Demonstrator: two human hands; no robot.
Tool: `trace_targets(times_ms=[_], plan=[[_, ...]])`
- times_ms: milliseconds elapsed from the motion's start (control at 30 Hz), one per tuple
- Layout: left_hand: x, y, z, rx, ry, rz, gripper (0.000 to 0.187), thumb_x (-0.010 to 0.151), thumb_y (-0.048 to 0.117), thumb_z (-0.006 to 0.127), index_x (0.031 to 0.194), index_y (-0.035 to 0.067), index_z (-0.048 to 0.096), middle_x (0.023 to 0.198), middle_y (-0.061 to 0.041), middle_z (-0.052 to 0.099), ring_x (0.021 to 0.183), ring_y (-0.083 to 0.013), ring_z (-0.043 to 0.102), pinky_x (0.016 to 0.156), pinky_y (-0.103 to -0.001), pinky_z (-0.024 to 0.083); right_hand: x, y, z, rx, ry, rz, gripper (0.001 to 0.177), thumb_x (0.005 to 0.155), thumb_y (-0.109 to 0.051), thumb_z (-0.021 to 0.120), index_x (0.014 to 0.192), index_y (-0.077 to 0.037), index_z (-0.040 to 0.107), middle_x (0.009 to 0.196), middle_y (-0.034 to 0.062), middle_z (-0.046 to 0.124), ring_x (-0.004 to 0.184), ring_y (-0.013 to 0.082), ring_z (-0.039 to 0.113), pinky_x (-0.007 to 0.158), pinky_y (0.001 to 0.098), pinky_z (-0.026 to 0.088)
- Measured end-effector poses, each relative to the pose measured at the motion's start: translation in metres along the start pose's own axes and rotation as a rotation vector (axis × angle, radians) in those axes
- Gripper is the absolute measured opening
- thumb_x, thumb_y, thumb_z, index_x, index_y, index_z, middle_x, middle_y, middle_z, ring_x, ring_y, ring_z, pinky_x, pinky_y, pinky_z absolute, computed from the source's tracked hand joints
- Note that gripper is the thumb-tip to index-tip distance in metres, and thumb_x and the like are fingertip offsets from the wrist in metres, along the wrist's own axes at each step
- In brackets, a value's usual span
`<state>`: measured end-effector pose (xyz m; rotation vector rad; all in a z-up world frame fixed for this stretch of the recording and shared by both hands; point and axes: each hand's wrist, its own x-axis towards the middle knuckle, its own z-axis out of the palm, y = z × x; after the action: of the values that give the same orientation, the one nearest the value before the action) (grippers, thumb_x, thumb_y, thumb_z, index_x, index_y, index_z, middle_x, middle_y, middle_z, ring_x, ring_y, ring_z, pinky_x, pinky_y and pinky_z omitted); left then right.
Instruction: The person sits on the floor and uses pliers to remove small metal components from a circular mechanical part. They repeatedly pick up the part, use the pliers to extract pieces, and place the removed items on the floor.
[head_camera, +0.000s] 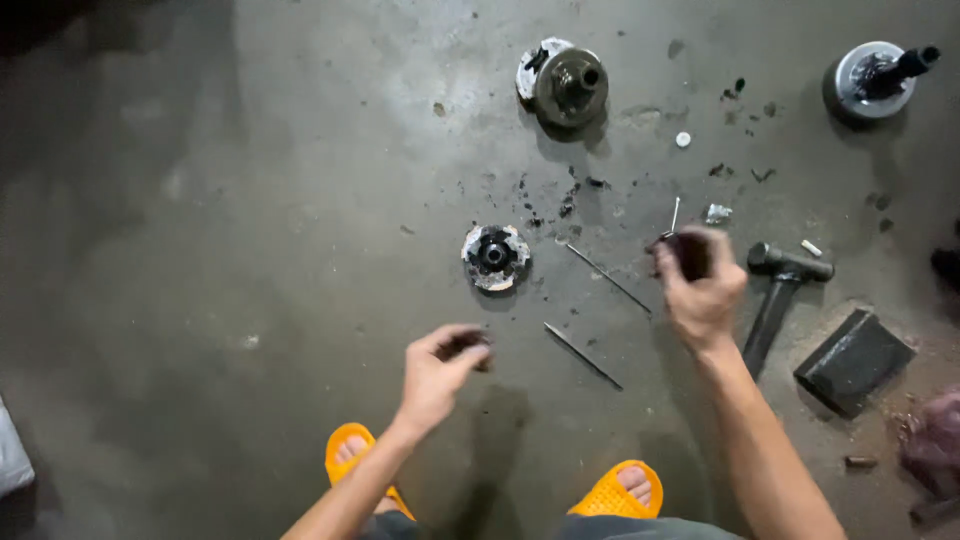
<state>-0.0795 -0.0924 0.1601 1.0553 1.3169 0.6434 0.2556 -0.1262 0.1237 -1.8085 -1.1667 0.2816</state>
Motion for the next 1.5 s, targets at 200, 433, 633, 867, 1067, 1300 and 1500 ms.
trace_targets(times_ms=[200,433,633,867,1067,1300,1500], plan=[[0.003,-0.022,0.026,-0.078,-0.158,0.039,0.020,0.074,-0.005,0.088,0.092,0.000,0.083,0.081,-0.016,0.078,0.067,-0.0191,0.075,0.059,-0.033,0.067,-0.094,0.055,0.031,0.422,-0.576,0.943,0.022,0.094,-0.014,0.070,0.078,0.000,0.067,0.057,0.0144,0.063,0.041,0.0188,0.051,0.032,0.0320,0.038],[0.087,-0.018,-0.012,0.092,-0.151,0.168,0.022,0.077,0.000,0.086,0.098,0.003,0.081,0.084,-0.019,0.077,0.078,-0.0200,0.070,0.064,-0.037,0.060,-0.065,-0.043,0.037,0.614,-0.377,0.872,0.017,0.101,-0.015,0.062,0.107,0.000,0.066,0.069,0.0225,0.065,0.046,0.0243,0.057,0.031,0.0337,0.042],[0.129,-0.023,-0.025,0.017,-0.264,0.171,0.023,0.076,0.004,0.087,0.097,0.012,0.083,0.092,-0.005,0.079,0.083,-0.0109,0.073,0.072,-0.025,0.062,-0.056,-0.072,0.071,0.049,-0.855,0.535,0.051,0.110,-0.040,0.042,0.110,-0.001,0.074,0.099,0.0260,0.078,0.099,0.0423,0.075,0.090,0.0564,0.056],[0.132,-0.011,-0.034,-0.025,-0.526,0.230,0.022,0.074,-0.002,0.086,0.094,0.008,0.082,0.084,-0.008,0.077,0.081,-0.0107,0.068,0.073,-0.029,0.059,-0.056,-0.118,0.095,0.135,-1.080,0.523,0.045,0.109,-0.032,0.044,0.081,-0.003,0.063,0.068,0.0123,0.059,0.071,0.0246,0.055,0.069,0.0402,0.050],[0.130,-0.034,-0.034,-0.023,-0.610,0.252,0.023,0.072,-0.001,0.087,0.092,0.009,0.082,0.083,-0.008,0.077,0.081,-0.0105,0.069,0.075,-0.029,0.058,-0.060,-0.102,0.100,0.107,-1.085,0.523,0.043,0.108,-0.031,0.047,0.087,0.000,0.067,0.074,0.0188,0.068,0.077,0.0272,0.061,0.078,0.0456,0.054],[0.129,-0.042,-0.027,-0.037,-0.623,0.299,0.023,0.072,0.003,0.090,0.093,0.009,0.082,0.084,-0.008,0.077,0.082,-0.0094,0.069,0.075,-0.028,0.058,-0.057,-0.106,0.097,-0.075,-1.080,0.469,0.042,0.106,-0.033,0.050,0.082,-0.003,0.065,0.068,0.0171,0.066,0.070,0.0319,0.065,0.071,0.0443,0.054],[0.124,-0.059,-0.020,0.038,-0.635,0.287,0.026,0.072,0.000,0.089,0.096,0.009,0.082,0.084,-0.009,0.077,0.083,-0.0134,0.071,0.079,-0.032,0.059,-0.076,-0.097,0.106,-0.143,-1.032,0.522,0.026,0.095,-0.025,0.066,0.081,-0.003,0.069,0.067,0.0150,0.071,0.071,0.0292,0.070,0.069,0.0405,0.055]])
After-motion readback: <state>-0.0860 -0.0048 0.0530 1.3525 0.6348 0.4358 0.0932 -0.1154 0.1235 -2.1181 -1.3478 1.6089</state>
